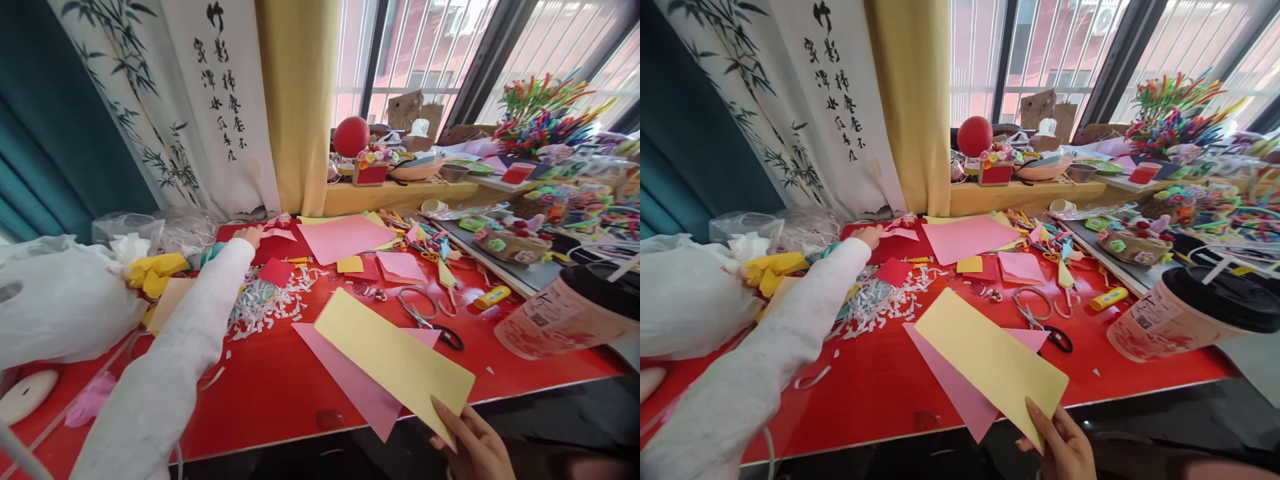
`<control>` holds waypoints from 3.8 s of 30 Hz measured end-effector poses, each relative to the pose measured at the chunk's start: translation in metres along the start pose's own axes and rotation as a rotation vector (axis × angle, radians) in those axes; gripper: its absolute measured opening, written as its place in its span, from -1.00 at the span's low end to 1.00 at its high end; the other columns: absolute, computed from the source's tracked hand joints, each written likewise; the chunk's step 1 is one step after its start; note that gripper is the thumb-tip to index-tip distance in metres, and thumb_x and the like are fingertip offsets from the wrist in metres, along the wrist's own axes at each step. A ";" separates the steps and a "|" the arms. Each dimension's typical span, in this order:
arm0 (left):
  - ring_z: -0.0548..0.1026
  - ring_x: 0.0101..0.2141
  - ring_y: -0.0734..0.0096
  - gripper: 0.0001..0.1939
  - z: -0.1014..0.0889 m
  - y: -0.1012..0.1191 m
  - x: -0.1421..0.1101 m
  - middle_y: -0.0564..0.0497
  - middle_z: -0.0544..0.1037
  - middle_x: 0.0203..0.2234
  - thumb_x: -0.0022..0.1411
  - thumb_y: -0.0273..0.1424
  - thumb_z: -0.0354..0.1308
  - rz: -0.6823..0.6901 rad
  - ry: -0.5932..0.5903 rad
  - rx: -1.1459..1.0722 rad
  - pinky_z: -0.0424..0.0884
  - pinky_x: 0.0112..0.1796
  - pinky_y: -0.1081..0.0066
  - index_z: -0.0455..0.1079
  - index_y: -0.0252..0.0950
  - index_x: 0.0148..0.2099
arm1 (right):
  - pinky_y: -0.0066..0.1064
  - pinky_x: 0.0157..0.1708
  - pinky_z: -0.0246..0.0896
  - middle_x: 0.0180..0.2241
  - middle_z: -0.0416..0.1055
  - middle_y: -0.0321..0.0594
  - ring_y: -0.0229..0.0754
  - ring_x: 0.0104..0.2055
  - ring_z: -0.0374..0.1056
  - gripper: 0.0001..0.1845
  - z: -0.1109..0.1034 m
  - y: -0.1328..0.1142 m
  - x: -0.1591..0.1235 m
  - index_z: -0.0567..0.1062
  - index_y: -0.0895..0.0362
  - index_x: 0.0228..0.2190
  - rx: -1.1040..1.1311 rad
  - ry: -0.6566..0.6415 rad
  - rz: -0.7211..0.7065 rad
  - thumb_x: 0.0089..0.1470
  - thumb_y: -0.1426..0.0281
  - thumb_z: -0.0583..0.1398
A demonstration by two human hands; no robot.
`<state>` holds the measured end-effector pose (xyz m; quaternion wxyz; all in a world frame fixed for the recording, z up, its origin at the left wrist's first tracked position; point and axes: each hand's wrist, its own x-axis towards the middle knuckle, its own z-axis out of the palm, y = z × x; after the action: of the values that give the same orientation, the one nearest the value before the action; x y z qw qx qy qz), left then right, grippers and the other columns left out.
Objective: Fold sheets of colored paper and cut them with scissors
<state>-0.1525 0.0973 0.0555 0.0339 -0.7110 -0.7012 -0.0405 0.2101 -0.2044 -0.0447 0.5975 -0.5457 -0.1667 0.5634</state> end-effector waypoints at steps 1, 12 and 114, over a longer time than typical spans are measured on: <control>0.40 -0.12 0.24 -0.65 -0.004 -0.002 0.003 -0.13 0.39 -0.08 0.23 -0.32 0.03 -0.022 0.021 0.015 0.35 -0.13 0.13 0.25 -0.35 0.03 | -0.58 -0.69 0.29 -0.40 0.49 -0.17 -0.28 -0.56 0.32 -0.68 0.002 0.000 0.000 0.60 0.15 -0.56 0.002 -0.009 -0.009 -0.57 0.45 0.45; 0.46 -0.20 0.22 -0.59 -0.103 0.076 -0.080 -0.05 0.50 -0.18 0.20 -0.45 -0.10 0.257 0.551 -0.109 0.32 -0.17 0.24 0.21 -0.21 0.10 | -0.55 -0.74 0.27 -0.38 0.50 -0.17 -0.27 -0.53 0.30 -0.63 0.040 0.022 -0.044 0.57 0.13 -0.30 -0.048 -0.283 0.008 -0.26 0.32 0.37; 0.36 -0.01 0.21 -0.42 0.062 0.083 -0.390 -0.06 0.42 -0.05 -0.09 -0.37 0.32 -0.063 0.482 -2.063 0.33 -0.03 0.17 0.25 -0.11 0.02 | -0.50 -0.53 0.25 -0.41 0.46 -0.26 -0.28 -0.45 0.33 -0.75 0.060 0.084 -0.109 0.45 0.11 -0.30 0.025 -0.386 -0.235 -0.11 0.35 0.29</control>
<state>-0.0740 -0.2856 -0.0464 -0.4490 -0.3504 -0.3205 -0.7569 0.0861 -0.2893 -0.0491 0.6227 -0.3972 -0.3335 0.5858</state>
